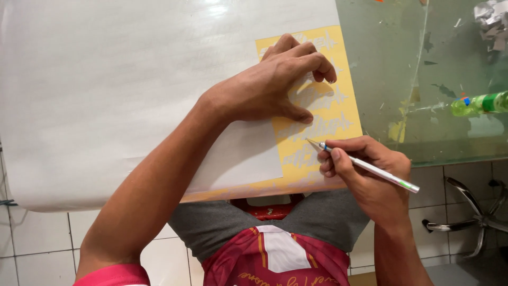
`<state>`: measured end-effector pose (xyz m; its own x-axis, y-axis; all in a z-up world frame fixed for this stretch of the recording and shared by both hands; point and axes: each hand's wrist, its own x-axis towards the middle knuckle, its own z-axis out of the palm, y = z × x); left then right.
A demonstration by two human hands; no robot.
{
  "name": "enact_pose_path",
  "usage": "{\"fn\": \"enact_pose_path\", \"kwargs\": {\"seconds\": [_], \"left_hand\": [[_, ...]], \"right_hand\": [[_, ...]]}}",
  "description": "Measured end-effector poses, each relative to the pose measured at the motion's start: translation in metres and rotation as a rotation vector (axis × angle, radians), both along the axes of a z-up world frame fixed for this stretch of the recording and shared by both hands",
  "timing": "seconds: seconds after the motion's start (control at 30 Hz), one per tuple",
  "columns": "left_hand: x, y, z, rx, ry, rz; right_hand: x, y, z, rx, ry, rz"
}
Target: Using a precision knife to remove excess vinyl from a sticker sheet on a glass table
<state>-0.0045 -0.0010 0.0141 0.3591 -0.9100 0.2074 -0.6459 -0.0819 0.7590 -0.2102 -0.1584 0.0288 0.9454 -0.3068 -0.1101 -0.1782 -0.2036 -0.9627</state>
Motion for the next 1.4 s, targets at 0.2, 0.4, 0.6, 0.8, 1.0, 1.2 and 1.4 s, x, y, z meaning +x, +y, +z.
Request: {"fn": "enact_pose_path", "kwargs": {"seconds": [0.2,0.4,0.6,0.8,1.0,1.2,1.4], "left_hand": [[0.0,0.003,-0.003,-0.026,-0.052,-0.001],[0.0,0.001,-0.004,-0.059,-0.052,-0.019],[0.001,0.001,-0.005,-0.064,-0.063,-0.016],[-0.001,0.001,-0.002,-0.061,-0.073,-0.028],[-0.008,-0.002,-0.002,0.021,-0.164,0.025],[-0.009,-0.003,-0.004,0.047,-0.181,0.04],[-0.009,-0.003,-0.003,0.031,-0.18,0.03]], "right_hand": [[0.001,0.001,-0.003,0.012,0.03,-0.015],[0.001,-0.002,-0.003,-0.009,0.05,-0.006],[-0.002,-0.002,-0.006,0.003,-0.048,-0.003],[-0.004,-0.004,-0.001,0.004,-0.049,0.001],[-0.01,-0.021,0.006,-0.071,-0.022,-0.079],[-0.016,-0.03,-0.005,-0.069,-0.042,0.009],[-0.011,-0.029,-0.003,-0.086,-0.004,0.057]]}}
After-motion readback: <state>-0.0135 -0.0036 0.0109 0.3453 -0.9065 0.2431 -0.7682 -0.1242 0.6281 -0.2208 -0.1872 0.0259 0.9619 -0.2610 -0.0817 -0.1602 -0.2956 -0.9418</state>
